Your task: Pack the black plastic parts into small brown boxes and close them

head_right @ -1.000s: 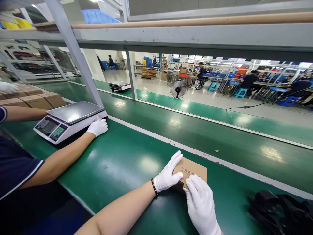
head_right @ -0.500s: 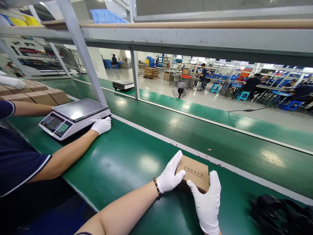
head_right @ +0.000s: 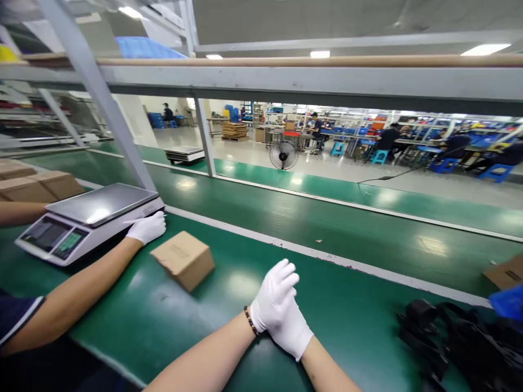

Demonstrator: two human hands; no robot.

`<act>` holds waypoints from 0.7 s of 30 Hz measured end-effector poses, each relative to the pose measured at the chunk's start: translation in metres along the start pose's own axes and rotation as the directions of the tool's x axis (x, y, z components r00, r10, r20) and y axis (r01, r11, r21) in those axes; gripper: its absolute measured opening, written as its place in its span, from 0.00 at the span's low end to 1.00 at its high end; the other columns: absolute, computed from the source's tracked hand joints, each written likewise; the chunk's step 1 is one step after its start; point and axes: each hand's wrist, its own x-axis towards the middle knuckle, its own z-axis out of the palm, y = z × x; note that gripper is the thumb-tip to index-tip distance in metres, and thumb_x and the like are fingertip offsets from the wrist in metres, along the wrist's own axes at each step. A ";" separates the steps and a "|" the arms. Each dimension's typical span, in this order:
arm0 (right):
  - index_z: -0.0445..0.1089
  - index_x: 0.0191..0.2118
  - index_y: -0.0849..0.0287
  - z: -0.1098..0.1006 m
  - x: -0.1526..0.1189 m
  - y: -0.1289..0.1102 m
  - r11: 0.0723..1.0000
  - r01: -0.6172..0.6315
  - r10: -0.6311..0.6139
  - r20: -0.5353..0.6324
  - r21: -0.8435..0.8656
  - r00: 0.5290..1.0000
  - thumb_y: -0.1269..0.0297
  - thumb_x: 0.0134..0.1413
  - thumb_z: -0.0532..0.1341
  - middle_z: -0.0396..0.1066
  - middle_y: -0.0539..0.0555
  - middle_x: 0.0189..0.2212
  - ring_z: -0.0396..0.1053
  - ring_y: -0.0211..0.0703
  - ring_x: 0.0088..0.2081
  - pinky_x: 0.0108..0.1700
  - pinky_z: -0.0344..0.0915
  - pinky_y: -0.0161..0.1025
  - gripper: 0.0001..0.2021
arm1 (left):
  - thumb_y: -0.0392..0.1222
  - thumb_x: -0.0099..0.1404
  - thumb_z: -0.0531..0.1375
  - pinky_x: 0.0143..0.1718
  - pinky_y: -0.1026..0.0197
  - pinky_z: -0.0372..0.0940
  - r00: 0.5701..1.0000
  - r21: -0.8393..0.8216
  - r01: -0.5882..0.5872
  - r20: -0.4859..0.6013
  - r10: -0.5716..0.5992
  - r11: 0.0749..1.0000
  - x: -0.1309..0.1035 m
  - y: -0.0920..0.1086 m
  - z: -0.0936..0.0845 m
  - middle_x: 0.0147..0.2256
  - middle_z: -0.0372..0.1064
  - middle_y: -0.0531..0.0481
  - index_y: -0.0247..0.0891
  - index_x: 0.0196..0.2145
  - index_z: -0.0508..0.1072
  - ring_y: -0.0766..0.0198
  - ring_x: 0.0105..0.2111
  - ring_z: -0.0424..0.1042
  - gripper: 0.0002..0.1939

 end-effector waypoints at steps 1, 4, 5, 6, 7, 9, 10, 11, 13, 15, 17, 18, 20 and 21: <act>0.66 0.50 0.55 -0.002 0.000 0.000 1.000 0.010 -0.010 0.007 -0.024 1.000 0.59 0.59 0.57 0.67 0.56 0.48 0.66 0.43 0.46 0.48 0.66 0.44 0.15 | 0.36 0.66 0.50 0.56 0.40 0.61 0.999 0.017 0.006 -0.046 -0.005 1.000 0.001 -0.007 0.000 0.52 0.66 0.39 0.38 0.52 0.65 0.50 0.57 0.61 0.17; 0.68 0.47 0.54 -0.014 -0.001 0.000 0.993 -0.006 0.006 -0.006 -0.121 1.000 0.67 0.55 0.56 0.71 0.53 0.44 0.67 0.44 0.45 0.49 0.64 0.44 0.14 | 0.34 0.66 0.51 0.53 0.45 0.67 0.988 0.051 0.091 -0.126 -0.084 0.995 0.002 -0.020 0.004 0.50 0.69 0.40 0.38 0.49 0.68 0.54 0.55 0.65 0.15; 0.70 0.44 0.53 -0.019 -0.002 0.001 0.986 -0.033 0.030 -0.023 -0.162 0.999 0.68 0.55 0.55 0.72 0.52 0.41 0.68 0.44 0.43 0.49 0.64 0.44 0.12 | 0.34 0.66 0.51 0.52 0.46 0.68 0.988 0.050 0.114 -0.113 -0.108 0.992 0.002 -0.022 0.005 0.49 0.70 0.41 0.38 0.48 0.69 0.55 0.54 0.67 0.15; 0.71 0.41 0.53 -0.026 -0.002 0.004 0.976 -0.068 0.060 -0.049 -0.205 0.997 0.68 0.56 0.54 0.72 0.52 0.39 0.68 0.44 0.41 0.50 0.63 0.46 0.11 | 0.34 0.66 0.51 0.52 0.47 0.68 0.988 0.046 0.125 -0.094 -0.120 0.991 0.001 -0.024 0.007 0.48 0.71 0.42 0.38 0.48 0.70 0.56 0.52 0.69 0.14; 0.71 0.39 0.54 -0.035 -0.003 0.007 0.963 -0.110 0.093 -0.082 -0.247 0.992 0.68 0.56 0.53 0.72 0.52 0.38 0.68 0.44 0.41 0.50 0.62 0.47 0.10 | 0.35 0.66 0.51 0.52 0.48 0.69 0.989 0.041 0.131 -0.079 -0.127 0.991 0.000 -0.025 0.008 0.48 0.72 0.43 0.38 0.47 0.70 0.57 0.51 0.70 0.14; 0.71 0.39 0.56 -0.059 -0.005 0.018 0.924 -0.212 0.161 -0.176 -0.320 0.971 0.64 0.58 0.53 0.72 0.56 0.40 0.68 0.48 0.42 0.51 0.61 0.50 0.10 | 0.36 0.67 0.51 0.51 0.49 0.69 0.988 0.035 0.142 -0.063 -0.140 0.989 -0.001 -0.025 0.009 0.47 0.73 0.43 0.38 0.47 0.71 0.57 0.50 0.71 0.14; 0.70 0.41 0.58 -0.074 -0.008 0.025 0.901 -0.266 0.192 -0.235 -0.343 0.953 0.62 0.58 0.53 0.71 0.59 0.42 0.67 0.51 0.44 0.51 0.60 0.52 0.12 | 0.37 0.67 0.51 0.51 0.50 0.69 0.987 0.034 0.152 -0.056 -0.150 0.988 -0.001 -0.026 0.009 0.46 0.73 0.44 0.38 0.47 0.71 0.58 0.49 0.72 0.14; 0.69 0.44 0.61 -0.091 -0.012 0.034 0.872 -0.328 0.224 -0.301 -0.362 0.927 0.60 0.59 0.52 0.70 0.62 0.43 0.66 0.53 0.46 0.51 0.60 0.53 0.14 | 0.37 0.67 0.51 0.51 0.50 0.70 0.985 0.034 0.165 -0.050 -0.163 0.986 -0.002 -0.026 0.009 0.46 0.74 0.44 0.38 0.47 0.72 0.58 0.48 0.72 0.14; 0.67 0.49 0.66 -0.127 -0.024 0.051 0.789 -0.470 0.292 -0.432 -0.396 0.853 0.55 0.59 0.50 0.68 0.67 0.46 0.65 0.56 0.48 0.51 0.60 0.54 0.21 | 0.38 0.67 0.51 0.50 0.51 0.70 0.981 0.028 0.196 -0.023 -0.195 0.980 -0.002 -0.026 0.009 0.45 0.74 0.45 0.39 0.45 0.73 0.59 0.47 0.73 0.14; 0.66 0.51 0.65 -0.162 -0.041 0.069 0.594 -0.649 0.388 -0.537 -0.476 0.749 0.51 0.57 0.50 0.67 0.67 0.47 0.64 0.59 0.50 0.49 0.61 0.53 0.25 | 0.39 0.67 0.51 0.50 0.51 0.70 0.975 0.017 0.221 0.014 -0.221 0.975 -0.003 -0.026 0.010 0.44 0.75 0.46 0.39 0.45 0.73 0.59 0.46 0.73 0.14; 0.67 0.52 0.60 -0.189 -0.058 0.084 0.357 -0.798 0.548 -0.582 -0.486 0.600 0.47 0.55 0.49 0.66 0.68 0.48 0.64 0.63 0.49 0.46 0.61 0.56 0.27 | 0.39 0.67 0.51 0.50 0.52 0.70 0.969 0.005 0.241 0.051 -0.241 0.971 -0.004 -0.027 0.011 0.44 0.75 0.46 0.39 0.44 0.74 0.60 0.46 0.73 0.14; 0.67 0.53 0.58 -0.199 -0.065 0.090 0.264 -0.847 0.645 -0.568 -0.462 0.511 0.46 0.55 0.48 0.66 0.69 0.48 0.65 0.66 0.47 0.44 0.61 0.58 0.28 | 0.40 0.67 0.51 0.50 0.52 0.70 0.966 0.001 0.249 0.065 -0.249 0.968 -0.005 -0.027 0.011 0.44 0.75 0.46 0.40 0.44 0.74 0.60 0.46 0.74 0.14; 0.66 0.55 0.56 -0.211 -0.076 0.100 0.167 -0.902 0.798 -0.482 -0.399 0.361 0.46 0.55 0.46 0.66 0.70 0.46 0.67 0.68 0.44 0.40 0.61 0.61 0.29 | 0.40 0.67 0.51 0.50 0.52 0.70 0.960 -0.004 0.267 0.084 -0.265 0.964 -0.006 -0.027 0.012 0.44 0.75 0.46 0.40 0.44 0.74 0.59 0.45 0.74 0.14; 0.67 0.55 0.55 -0.213 -0.079 0.104 0.169 -0.911 0.843 -0.424 -0.377 0.332 0.47 0.55 0.46 0.67 0.70 0.45 0.68 0.68 0.42 0.39 0.61 0.60 0.28 | 0.41 0.67 0.51 0.50 0.51 0.70 0.957 -0.006 0.276 0.092 -0.275 0.961 -0.006 -0.028 0.012 0.44 0.75 0.46 0.39 0.44 0.74 0.59 0.45 0.74 0.14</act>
